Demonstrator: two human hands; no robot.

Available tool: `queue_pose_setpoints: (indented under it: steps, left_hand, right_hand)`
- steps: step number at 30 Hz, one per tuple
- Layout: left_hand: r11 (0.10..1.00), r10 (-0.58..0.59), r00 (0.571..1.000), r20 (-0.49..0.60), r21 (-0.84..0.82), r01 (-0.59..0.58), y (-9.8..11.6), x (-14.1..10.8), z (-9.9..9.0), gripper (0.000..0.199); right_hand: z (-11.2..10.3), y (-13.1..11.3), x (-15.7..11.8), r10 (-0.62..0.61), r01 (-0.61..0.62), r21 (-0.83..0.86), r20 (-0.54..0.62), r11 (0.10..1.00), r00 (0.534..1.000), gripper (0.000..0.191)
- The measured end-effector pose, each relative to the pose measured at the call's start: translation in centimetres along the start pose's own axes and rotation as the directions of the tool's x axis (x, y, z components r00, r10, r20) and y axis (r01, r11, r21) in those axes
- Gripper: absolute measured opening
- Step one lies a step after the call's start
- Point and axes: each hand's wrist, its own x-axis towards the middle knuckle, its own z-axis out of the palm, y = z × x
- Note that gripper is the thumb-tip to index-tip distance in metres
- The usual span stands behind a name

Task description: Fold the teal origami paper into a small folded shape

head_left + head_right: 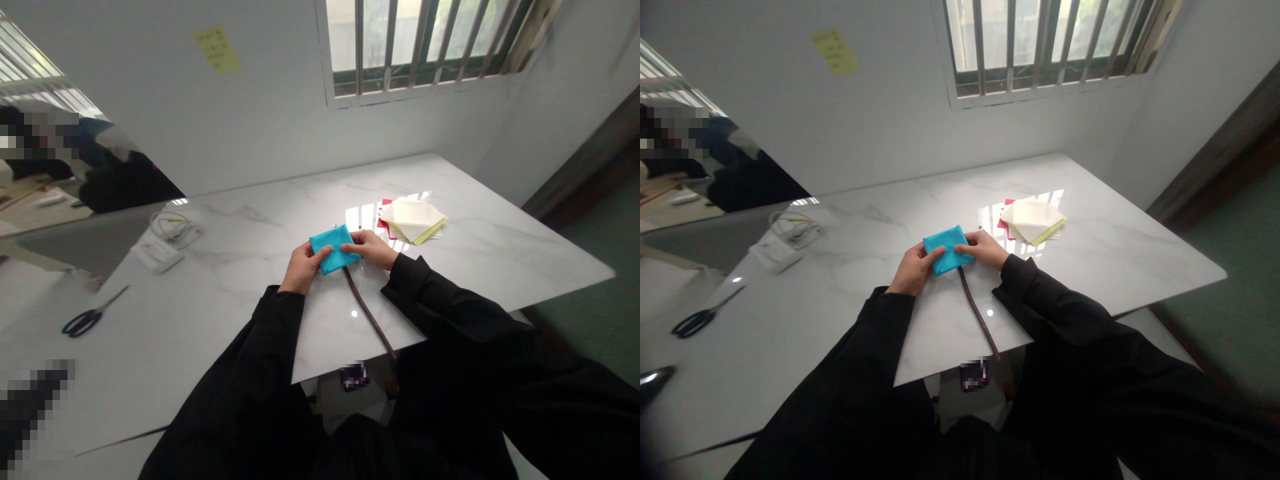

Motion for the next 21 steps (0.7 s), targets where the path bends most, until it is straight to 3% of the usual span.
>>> queue_pose_setpoints:
  steps: [21]
  left_hand:
    - [0.999,0.032,0.999,-0.008,0.02,-0.032,-0.42,0.22,0.01,0.063]
  right_hand:
    - [0.19,0.0,-0.23,-0.045,0.046,-0.061,0.023,0.997,0.999,0.048]
